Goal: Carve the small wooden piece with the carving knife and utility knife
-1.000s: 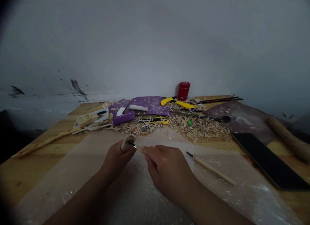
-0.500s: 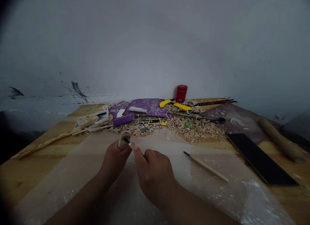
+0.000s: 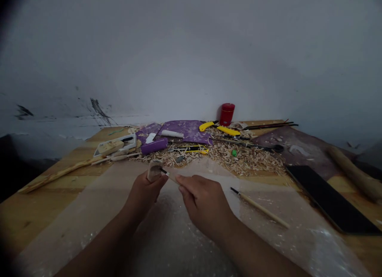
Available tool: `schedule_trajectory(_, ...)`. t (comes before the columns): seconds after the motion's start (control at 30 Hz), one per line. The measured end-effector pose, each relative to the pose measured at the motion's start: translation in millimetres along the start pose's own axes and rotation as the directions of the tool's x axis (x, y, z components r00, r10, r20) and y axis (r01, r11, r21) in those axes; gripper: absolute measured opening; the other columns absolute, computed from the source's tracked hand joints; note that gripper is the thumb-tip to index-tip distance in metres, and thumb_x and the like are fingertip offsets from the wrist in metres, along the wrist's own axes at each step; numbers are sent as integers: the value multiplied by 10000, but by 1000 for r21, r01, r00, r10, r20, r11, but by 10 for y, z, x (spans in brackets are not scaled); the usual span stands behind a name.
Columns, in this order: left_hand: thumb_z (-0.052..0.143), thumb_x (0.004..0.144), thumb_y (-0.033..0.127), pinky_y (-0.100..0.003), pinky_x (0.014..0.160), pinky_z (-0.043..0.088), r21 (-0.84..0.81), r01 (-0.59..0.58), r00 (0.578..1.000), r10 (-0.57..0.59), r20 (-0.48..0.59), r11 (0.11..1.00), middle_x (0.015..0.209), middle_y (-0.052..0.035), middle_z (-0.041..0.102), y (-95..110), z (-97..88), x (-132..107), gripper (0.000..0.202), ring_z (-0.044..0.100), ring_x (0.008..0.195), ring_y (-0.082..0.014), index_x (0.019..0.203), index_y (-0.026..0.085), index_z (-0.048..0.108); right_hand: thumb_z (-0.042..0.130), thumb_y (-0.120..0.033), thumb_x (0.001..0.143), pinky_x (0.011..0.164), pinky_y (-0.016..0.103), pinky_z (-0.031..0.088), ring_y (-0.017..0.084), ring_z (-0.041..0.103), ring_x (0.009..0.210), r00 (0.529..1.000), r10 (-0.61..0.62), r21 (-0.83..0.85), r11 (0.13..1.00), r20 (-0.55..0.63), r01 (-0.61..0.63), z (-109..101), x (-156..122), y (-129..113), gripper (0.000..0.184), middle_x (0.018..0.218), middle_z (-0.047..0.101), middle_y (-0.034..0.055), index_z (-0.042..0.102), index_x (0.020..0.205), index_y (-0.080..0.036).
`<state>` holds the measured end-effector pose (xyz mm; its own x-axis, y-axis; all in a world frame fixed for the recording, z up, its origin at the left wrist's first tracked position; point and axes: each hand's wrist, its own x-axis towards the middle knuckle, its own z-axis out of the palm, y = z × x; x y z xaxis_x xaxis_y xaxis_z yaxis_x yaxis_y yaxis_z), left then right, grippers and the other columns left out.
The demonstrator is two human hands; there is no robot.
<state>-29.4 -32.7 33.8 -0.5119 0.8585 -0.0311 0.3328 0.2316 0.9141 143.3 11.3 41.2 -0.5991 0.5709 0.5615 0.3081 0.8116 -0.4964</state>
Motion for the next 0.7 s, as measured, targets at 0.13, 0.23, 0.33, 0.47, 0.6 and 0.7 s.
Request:
schedule_trajectory(0.13,548,683,339,-210,460,279,114,-69,997,71,-7,991,455,57,417,9,1,1,204,384,448,-99,575,184,472,445,-194,842,612,250,440,134,579,647,996,9,-78,997,92,-2,-117,16,16,284,743,634,22,598,1080,-222)
schedule_trajectory(0.23,540,687,312,-211,494,285,207,-122,992,125,1,971,520,44,453,8,22,-9,169,416,510,-109,589,181,498,454,-190,832,581,236,407,131,564,617,988,17,-153,988,153,7,-184,26,-2,294,696,614,12,600,1081,-242)
schedule_trajectory(0.33,519,704,304,-215,504,278,296,-150,988,152,15,943,536,37,488,-13,44,-26,142,431,522,-117,627,186,527,454,-178,824,576,232,387,131,563,617,981,45,-195,981,187,-7,-208,22,-32,293,679,605,6,609,1061,-254)
schedule_trajectory(0.47,511,710,291,-215,511,292,305,-133,990,143,-13,943,565,27,521,13,51,-62,118,447,538,-122,670,185,544,416,-169,834,554,251,362,144,529,589,989,5,-235,971,148,30,-127,-15,-81,303,666,574,15,594,1074,-218)
schedule_trajectory(0.6,508,698,264,-210,492,290,241,-92,993,108,-52,966,530,35,483,91,41,-91,112,431,530,-116,626,179,521,375,-146,842,515,272,327,158,486,550,994,-95,-327,939,57,108,32,-67,-114,323,630,537,30,581,1091,-156)
schedule_trajectory(0.7,528,685,283,-207,459,273,132,-33,997,41,-60,991,471,49,437,111,40,-104,134,399,480,-106,606,178,504,376,-138,849,516,278,324,161,476,560,988,-156,-384,911,15,149,126,-91,-113,309,630,534,40,580,1080,-125)
